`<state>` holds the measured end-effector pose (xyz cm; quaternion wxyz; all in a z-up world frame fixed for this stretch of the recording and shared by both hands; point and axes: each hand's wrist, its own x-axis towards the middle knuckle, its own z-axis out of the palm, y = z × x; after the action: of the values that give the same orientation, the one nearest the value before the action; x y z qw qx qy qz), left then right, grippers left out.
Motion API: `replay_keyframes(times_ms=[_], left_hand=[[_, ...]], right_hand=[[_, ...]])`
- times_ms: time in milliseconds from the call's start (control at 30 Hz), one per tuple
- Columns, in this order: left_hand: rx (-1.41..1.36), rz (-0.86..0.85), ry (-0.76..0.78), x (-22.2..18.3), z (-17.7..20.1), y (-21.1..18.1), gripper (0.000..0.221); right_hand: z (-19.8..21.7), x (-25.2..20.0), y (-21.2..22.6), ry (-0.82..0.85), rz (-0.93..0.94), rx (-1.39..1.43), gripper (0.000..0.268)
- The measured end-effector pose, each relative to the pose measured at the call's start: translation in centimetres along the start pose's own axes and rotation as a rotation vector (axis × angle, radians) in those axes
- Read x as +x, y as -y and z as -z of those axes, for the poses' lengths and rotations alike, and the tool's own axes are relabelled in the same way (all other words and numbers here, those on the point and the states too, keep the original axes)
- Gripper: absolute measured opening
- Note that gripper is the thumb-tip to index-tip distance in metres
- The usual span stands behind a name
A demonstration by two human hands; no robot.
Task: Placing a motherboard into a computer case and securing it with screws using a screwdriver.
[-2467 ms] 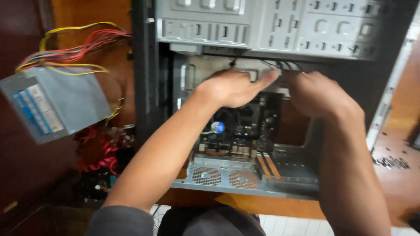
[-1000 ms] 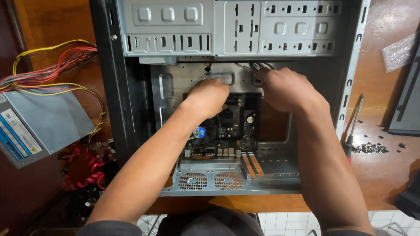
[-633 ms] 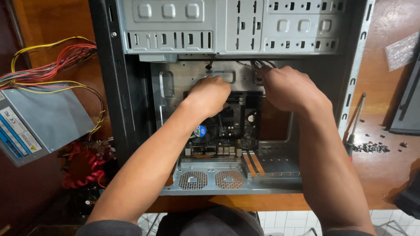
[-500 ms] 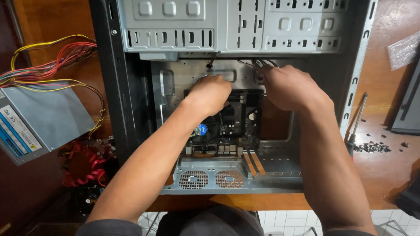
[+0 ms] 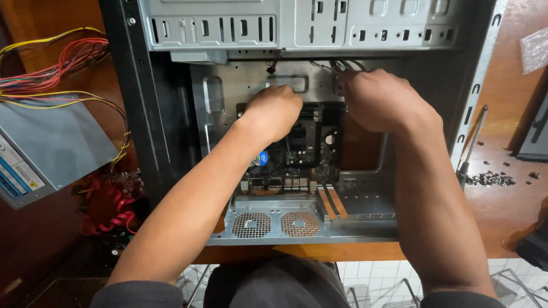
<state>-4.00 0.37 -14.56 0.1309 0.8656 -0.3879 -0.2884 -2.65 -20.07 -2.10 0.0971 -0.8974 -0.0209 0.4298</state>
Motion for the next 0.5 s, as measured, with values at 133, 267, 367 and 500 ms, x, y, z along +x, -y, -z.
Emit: replay_keyframes(times_ms=[133,267,367,500], left_hand=[[0.003,-0.015,0.002,-0.2,0.7,-0.2,0.009],[0.008,-0.002,-0.015,-0.1,0.2,-0.3,0.010],[0.015,-0.012,-0.040,-0.2,-0.1,-0.3,0.013],[0.026,-0.031,-0.066,-0.4,0.1,-0.2,0.015]], right_hand=[[-0.4,0.1,0.2,0.032,-0.004,-0.018,0.040],[-0.7,0.1,0.6,0.045,0.004,-0.053,0.039],[-1.0,0.5,0.4,0.063,0.001,-0.060,0.039],[-1.1,0.5,0.5,0.097,-0.012,-0.081,0.040]])
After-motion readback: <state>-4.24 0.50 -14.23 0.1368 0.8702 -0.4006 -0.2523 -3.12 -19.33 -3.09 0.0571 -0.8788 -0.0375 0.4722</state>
